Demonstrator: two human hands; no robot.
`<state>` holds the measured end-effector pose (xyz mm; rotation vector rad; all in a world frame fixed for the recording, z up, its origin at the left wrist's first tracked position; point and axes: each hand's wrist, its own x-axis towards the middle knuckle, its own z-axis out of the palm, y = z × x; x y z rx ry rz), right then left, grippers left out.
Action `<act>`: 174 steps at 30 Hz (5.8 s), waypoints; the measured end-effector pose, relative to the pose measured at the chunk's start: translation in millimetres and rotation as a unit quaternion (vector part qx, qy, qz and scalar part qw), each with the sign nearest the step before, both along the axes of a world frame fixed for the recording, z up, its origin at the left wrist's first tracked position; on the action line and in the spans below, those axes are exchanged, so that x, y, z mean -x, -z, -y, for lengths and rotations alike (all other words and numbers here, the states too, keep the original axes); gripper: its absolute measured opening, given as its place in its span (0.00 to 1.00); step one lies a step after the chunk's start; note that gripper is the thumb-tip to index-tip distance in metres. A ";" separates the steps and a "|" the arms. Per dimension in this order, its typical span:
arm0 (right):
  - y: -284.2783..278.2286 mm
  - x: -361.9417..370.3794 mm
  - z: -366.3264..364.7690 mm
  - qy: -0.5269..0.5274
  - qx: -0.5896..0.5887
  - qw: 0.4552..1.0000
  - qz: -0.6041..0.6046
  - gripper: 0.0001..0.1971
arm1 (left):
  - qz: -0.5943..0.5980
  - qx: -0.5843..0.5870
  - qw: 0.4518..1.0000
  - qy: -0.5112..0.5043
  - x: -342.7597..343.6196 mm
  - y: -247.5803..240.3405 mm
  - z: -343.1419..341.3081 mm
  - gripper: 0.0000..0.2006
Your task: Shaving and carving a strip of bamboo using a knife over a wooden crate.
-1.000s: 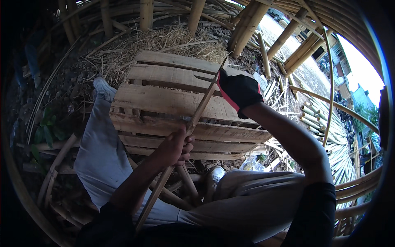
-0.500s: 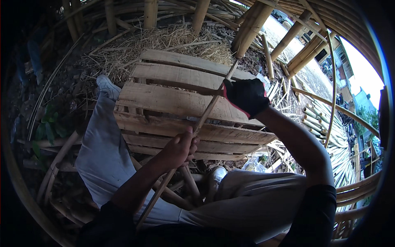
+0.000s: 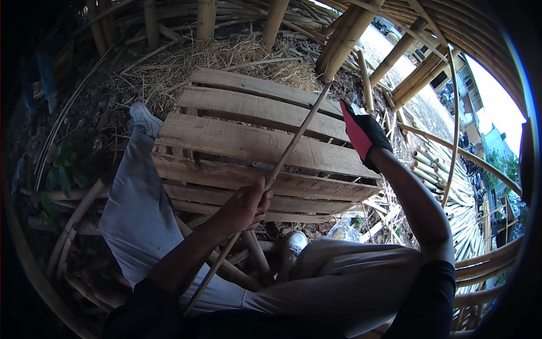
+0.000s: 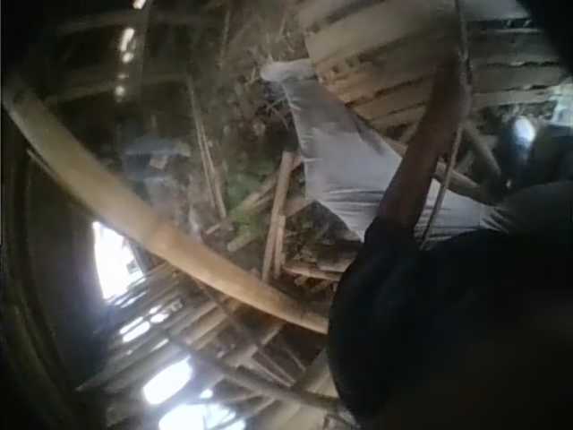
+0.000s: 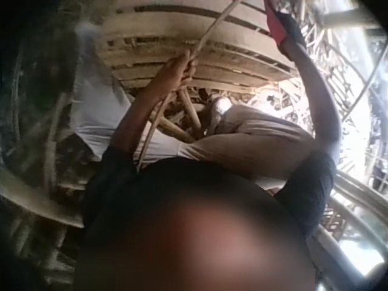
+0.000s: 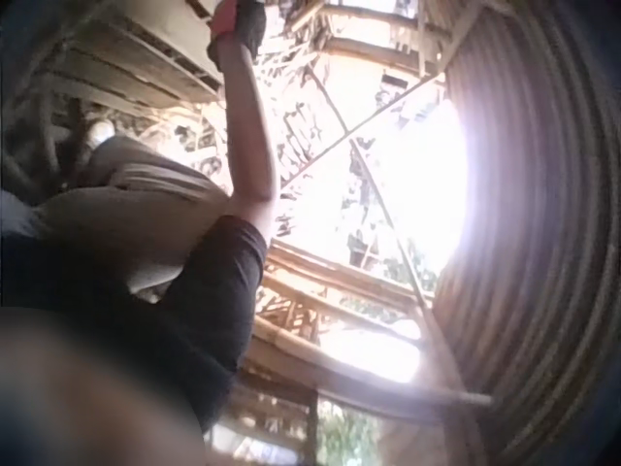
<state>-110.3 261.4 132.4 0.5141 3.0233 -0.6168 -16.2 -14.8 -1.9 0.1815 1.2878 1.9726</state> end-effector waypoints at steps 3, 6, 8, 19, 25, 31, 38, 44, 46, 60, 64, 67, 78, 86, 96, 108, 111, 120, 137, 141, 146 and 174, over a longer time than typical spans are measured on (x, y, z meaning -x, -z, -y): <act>-4.3 -18.7 -6.1 -0.062 -0.004 0.997 -0.047 0.34 | -0.014 -0.012 1.000 -0.011 1.5 1.2 0.7 0.23; -2.8 -37.0 10.3 -0.261 -0.140 0.948 -0.114 0.23 | -0.028 0.037 0.998 -0.031 -3.8 -5.5 -3.2 0.23; 3.1 -52.0 35.4 -0.267 -0.069 0.960 -0.039 0.14 | -0.030 0.044 0.998 -0.029 -3.2 -4.2 -1.6 0.22; 21.1 -61.4 64.3 -0.171 0.200 0.935 0.237 0.31 | -0.086 0.072 0.992 -0.059 -5.0 -0.2 -6.9 0.23; 14.3 -53.5 72.9 -0.164 0.240 0.930 0.225 0.30 | -0.096 0.050 0.992 -0.061 -3.9 0.7 -4.7 0.22; 10.1 -26.8 53.3 -0.080 0.212 0.956 0.186 0.31 | -0.049 0.019 0.997 -0.050 -3.7 2.1 -4.7 0.21; 38.1 -24.8 28.8 -0.229 0.066 0.970 0.042 0.25 | 0.007 0.088 0.993 0.080 -7.9 -7.5 19.0 0.21; 25.5 -21.5 35.2 -0.209 0.020 0.976 0.053 0.26 | 0.054 0.049 0.991 0.114 -25.0 8.6 35.9 0.21; 8.1 -22.4 45.0 -0.187 0.032 0.981 0.047 0.26 | 0.031 0.047 0.995 0.077 -30.7 4.4 28.3 0.22; 29.9 -67.7 75.2 -0.348 -0.193 0.916 0.040 0.23 | 0.126 -0.007 0.992 0.007 -16.5 -0.6 10.2 0.25; 45.4 -96.0 81.5 -0.395 -0.220 0.889 -0.074 0.22 | 0.100 0.032 0.994 0.001 -18.4 -6.9 -3.1 0.26; 53.0 -62.6 62.0 -0.389 -0.290 0.868 -0.102 0.23 | 0.083 0.065 0.994 -0.023 -21.9 -8.3 0.1 0.26; 25.9 -5.3 37.4 -0.177 -0.236 0.955 -0.008 0.33 | 0.042 0.105 0.992 -0.058 -30.3 -20.2 -2.3 0.27; 25.9 -28.7 51.5 -0.266 -0.147 0.951 0.060 0.27 | 0.089 -0.008 0.995 0.037 -14.1 -12.6 10.1 0.26; 24.9 -51.6 75.0 -0.324 -0.183 0.920 0.121 0.37 | 0.143 -0.183 0.971 0.057 8.8 3.4 -6.7 0.24; -3.6 -88.6 60.4 -0.393 -0.133 0.909 0.049 0.22 | 0.158 -0.290 0.941 0.080 7.6 8.3 0.2 0.21; 11.3 -92.4 52.2 -0.376 -0.095 0.922 0.000 0.21 | 0.160 -0.159 0.974 0.035 -3.0 -0.8 -6.0 0.20; 51.3 -95.1 47.1 -0.439 -0.121 0.887 -0.080 0.17 | 0.121 -0.058 0.990 -0.039 -16.3 2.6 -18.1 0.20; 31.3 -55.3 26.5 -0.353 -0.336 0.871 -0.057 0.17 | 0.060 0.057 0.994 -0.067 -24.7 -5.6 -22.7 0.20; 23.3 -79.7 55.0 -0.392 -0.317 0.863 0.039 0.19 | 0.085 -0.017 0.995 -0.051 -18.8 3.2 -19.6 0.19; 35.0 -61.6 35.0 -0.460 -0.277 0.841 -0.070 0.13 | 0.109 -0.029 0.994 -0.006 -14.4 -1.3 -19.3 0.21; 39.3 -63.7 36.1 -0.409 -0.280 0.868 -0.029 0.20 | 0.148 -0.055 0.987 0.022 -12.6 2.8 -19.7 0.23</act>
